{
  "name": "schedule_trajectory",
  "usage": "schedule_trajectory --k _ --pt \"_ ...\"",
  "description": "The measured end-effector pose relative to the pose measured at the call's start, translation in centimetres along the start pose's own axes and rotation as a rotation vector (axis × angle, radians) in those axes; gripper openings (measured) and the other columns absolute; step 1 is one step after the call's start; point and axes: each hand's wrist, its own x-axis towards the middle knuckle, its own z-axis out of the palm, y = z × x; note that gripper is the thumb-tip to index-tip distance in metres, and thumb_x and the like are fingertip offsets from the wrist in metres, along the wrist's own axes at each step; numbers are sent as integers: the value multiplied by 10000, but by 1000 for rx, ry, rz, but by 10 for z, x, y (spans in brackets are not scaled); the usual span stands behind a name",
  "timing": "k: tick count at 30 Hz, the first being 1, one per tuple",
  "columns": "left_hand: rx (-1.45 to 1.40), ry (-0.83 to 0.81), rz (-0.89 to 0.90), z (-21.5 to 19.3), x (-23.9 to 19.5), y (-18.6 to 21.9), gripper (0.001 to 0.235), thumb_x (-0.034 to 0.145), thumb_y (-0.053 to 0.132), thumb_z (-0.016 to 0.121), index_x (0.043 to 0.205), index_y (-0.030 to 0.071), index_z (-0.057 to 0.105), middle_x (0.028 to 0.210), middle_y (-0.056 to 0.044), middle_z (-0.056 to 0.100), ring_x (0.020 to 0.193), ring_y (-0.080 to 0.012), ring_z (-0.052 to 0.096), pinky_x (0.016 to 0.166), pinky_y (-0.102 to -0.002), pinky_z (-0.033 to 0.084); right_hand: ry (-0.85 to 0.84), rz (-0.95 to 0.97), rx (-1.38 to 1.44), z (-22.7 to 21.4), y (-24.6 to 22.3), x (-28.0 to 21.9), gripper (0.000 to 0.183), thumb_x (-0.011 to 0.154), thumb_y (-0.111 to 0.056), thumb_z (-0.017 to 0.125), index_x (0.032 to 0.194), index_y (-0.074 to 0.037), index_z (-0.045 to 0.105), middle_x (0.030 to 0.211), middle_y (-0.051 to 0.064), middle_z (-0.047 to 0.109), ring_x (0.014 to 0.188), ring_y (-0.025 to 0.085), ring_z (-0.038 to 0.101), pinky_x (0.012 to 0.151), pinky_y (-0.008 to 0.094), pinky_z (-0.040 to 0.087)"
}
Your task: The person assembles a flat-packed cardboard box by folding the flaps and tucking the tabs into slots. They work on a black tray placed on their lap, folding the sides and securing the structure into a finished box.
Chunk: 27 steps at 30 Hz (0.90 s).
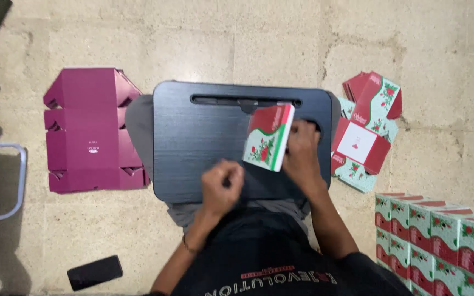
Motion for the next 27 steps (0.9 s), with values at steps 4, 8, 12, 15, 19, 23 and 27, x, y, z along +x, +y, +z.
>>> schedule_trajectory --k 4,8,12,15,19,23,27 --pt "65 -226 164 11 -18 18 274 880 77 679 1139 162 707 1021 -99 692 755 -309 722 623 -389 585 -149 79 559 21 7 -39 262 849 -23 705 1108 -10 666 1068 242 622 965 482 585 788 541 452" --pt "337 -296 393 12 -4 17 430 877 4 652 1293 107 616 1089 -173 661 736 -310 684 612 -374 556 -351 125 636 -10 1 -12 206 858 -71 730 1039 19 691 980 302 687 823 460 642 702 556 464" --pt "372 -195 472 20 9 10 399 953 31 616 1341 115 651 1013 -103 647 768 -268 652 636 -343 517 -600 120 504 -28 -22 35 256 958 -55 586 1188 -48 697 972 149 752 831 340 723 765 436 579" --pt "541 -154 467 19 12 -2 330 896 106 710 1220 164 737 999 -76 688 819 -237 658 747 -372 522 -677 122 430 -26 -23 34 241 1050 -121 493 911 -29 667 734 134 676 629 228 616 602 351 484" --pt "503 -178 261 17 11 -15 148 912 76 708 1044 136 740 786 10 619 749 -182 667 766 -313 533 -783 160 379 -40 -32 40 322 1015 -160 527 746 -34 650 621 140 659 534 170 532 504 327 417" --pt "333 -130 130 16 12 -14 31 954 116 719 974 115 743 791 4 679 779 -182 720 782 -300 567 -909 173 484 -48 -32 28 451 960 -225 575 1212 144 638 1098 350 726 997 450 731 818 501 580" --pt "357 -105 146 20 8 -2 22 963 160 723 954 150 741 779 48 671 765 -146 709 805 -282 551 -868 149 502 -12 -1 20 297 999 -142 493 852 44 671 688 179 680 610 193 581 565 322 475"
